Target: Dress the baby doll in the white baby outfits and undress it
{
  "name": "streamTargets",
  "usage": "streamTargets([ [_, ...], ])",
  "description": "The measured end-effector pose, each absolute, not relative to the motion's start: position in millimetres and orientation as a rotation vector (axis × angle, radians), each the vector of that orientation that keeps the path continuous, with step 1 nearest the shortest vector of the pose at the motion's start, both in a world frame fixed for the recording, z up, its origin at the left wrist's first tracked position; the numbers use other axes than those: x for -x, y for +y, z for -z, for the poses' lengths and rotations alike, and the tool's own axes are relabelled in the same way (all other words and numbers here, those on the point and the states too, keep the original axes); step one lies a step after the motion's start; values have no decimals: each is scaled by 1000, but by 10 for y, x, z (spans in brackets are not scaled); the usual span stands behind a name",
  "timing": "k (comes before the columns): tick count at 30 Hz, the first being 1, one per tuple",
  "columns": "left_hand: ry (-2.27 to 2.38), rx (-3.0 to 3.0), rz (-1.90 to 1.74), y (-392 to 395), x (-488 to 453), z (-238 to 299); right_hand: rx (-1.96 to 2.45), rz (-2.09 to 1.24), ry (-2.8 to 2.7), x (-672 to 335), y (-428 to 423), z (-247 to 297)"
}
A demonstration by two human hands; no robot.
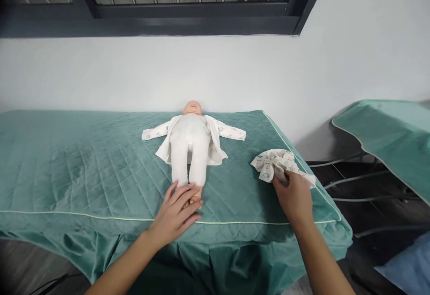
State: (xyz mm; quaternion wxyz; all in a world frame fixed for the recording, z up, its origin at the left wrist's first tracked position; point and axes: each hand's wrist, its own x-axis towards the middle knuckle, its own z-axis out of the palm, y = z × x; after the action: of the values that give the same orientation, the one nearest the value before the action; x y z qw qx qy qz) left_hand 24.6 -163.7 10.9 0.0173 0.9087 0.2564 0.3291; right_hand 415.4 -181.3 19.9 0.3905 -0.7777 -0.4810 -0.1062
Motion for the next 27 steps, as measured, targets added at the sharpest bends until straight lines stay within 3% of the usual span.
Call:
streamTargets([
  [5, 1091, -2414, -1356, -1110, -58, -241, 1779, 310, -1380, -3640, -1587, -398],
  [9, 1401, -1779, -1383, -265, 43, -339, 1613, -385, -1316, -3224, -1064, -526],
  [11, 1346, -1501, -1265, 71, 5, -354, 1529, -603, -1153, -3063, -708, -539],
  [16, 1074, -1165, -1195, 316, -237, -320, 1490, -777, -1068, -2733, 26, -402],
  [27, 961, -995, -1298, 567, -486, -451, 1287, -945, -921, -2465, 450, -356],
])
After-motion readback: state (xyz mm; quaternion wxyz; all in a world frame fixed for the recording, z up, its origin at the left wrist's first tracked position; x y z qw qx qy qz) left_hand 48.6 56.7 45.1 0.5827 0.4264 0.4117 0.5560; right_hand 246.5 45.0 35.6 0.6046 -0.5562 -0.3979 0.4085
